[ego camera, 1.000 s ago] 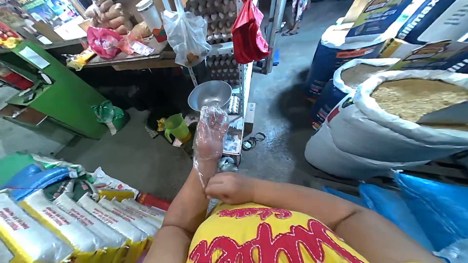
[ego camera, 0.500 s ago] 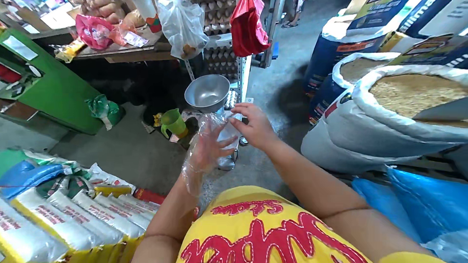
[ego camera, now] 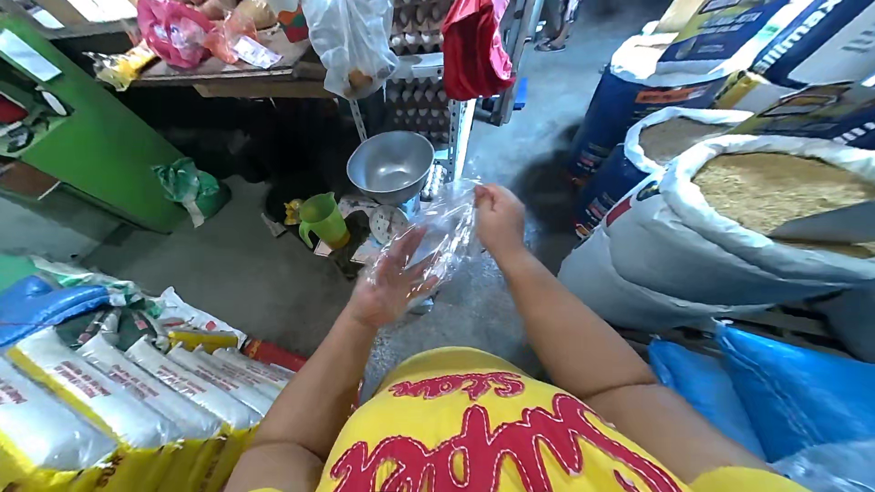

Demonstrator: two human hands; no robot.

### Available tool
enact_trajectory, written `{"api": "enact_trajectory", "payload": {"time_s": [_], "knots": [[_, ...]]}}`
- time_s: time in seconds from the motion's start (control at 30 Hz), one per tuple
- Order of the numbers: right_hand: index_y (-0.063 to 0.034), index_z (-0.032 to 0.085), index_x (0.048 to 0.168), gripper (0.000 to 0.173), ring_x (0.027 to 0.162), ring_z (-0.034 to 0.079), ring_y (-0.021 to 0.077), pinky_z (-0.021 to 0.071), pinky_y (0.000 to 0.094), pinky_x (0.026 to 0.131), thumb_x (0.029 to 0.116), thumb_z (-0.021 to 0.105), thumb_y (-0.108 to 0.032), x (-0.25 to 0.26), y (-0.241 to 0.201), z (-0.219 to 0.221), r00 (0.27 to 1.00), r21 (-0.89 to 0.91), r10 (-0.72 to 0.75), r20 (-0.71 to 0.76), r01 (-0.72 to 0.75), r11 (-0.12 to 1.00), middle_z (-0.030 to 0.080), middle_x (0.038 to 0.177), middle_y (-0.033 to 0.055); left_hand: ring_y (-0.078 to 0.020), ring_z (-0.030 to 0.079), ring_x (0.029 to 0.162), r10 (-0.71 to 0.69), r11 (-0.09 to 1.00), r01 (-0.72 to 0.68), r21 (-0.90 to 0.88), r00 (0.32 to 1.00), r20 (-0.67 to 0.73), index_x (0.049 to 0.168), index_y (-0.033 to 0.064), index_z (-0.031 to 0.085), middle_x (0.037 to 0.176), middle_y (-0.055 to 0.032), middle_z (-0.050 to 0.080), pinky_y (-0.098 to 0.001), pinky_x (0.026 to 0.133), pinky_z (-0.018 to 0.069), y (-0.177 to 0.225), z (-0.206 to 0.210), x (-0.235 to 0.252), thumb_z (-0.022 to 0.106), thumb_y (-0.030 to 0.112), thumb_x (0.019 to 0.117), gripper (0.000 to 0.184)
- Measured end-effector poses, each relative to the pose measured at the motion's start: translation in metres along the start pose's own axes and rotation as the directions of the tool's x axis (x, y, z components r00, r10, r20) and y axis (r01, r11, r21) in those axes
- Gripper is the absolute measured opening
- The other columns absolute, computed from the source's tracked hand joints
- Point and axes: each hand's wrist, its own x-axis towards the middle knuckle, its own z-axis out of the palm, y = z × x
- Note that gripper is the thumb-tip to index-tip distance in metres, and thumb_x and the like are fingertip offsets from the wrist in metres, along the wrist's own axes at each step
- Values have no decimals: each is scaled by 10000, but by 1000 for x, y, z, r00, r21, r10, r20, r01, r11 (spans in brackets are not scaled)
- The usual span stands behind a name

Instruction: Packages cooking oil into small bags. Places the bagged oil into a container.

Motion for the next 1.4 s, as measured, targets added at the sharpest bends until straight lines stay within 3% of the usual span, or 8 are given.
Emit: {"api": "enact_trajectory", "payload": {"time_s": [0.27,0.43,0.5,0.77,0.87,1.03,1.3,1.4], "knots": [[47,673,962,541,808,639,299,504,542,777,1109,399,-396,-5,20,2,980,92,166,-113,-156,984,671,889,191,-316,665,1180,38,965,29,259,967,-252,1628,292,34,1537,-127,476,-452,845,630,29,-15,-31,677,551,935,980],[18,601,1214,823,818,572,255,481,463,735,1074,96,-617,-27,40,56,792,308,542,281,-609,731,613,991,165,-128,709,793,367,674,239,699,713,-598,1419,13,515,996,-90,728,-311,744,616,40,-30,-21,612,16,1002,428],[-104,353,1577,1014,1366,479,389,410,634,1055,945,-44,-790,-37,57,72,603,230,571,557,-773,591,454,1543,205,-154,722,866,483,433,300,850,719,-500,1365,-23,570,1048,-114,734,-344,806,612,43,-49,-26,573,53,1024,349],[-210,743,1251,388,1561,145,392,248,610,1227,1005,522,-414,-60,-42,114,864,419,-355,356,191,887,148,1685,225,-355,755,942,460,-503,159,850,881,107,1189,-25,706,1113,-193,751,-496,791,623,22,-86,-44,621,-15,941,262],[-306,797,1122,379,1587,-38,397,30,740,1193,1042,437,-396,-49,-72,135,725,46,-310,615,360,932,104,1731,113,-354,746,902,348,-562,42,826,918,190,980,-24,732,964,-191,747,-503,806,607,11,-93,-46,685,-23,885,106],[-69,765,1178,345,1499,219,536,268,810,1060,998,584,-301,-24,-40,187,709,-438,145,690,249,864,129,1723,148,-340,720,1060,-55,-484,32,874,996,-67,1210,-21,674,1062,-187,745,-522,1076,485,7,-102,-55,587,7,978,250],[-86,705,1287,459,1393,486,427,429,661,1073,845,673,31,7,-37,191,589,-290,104,802,231,929,415,1595,200,-387,428,1438,-14,-352,281,893,952,-305,1120,149,784,1632,-147,369,-535,1143,419,48,-116,-2,597,313,1032,264],[-127,733,1253,442,1376,497,437,437,677,1050,859,631,44,49,-46,180,601,-314,95,794,271,910,389,1618,175,-402,673,1111,-142,-469,381,797,858,-493,1164,74,742,1248,-203,670,-601,898,565,75,-122,48,627,104,966,231]]}}
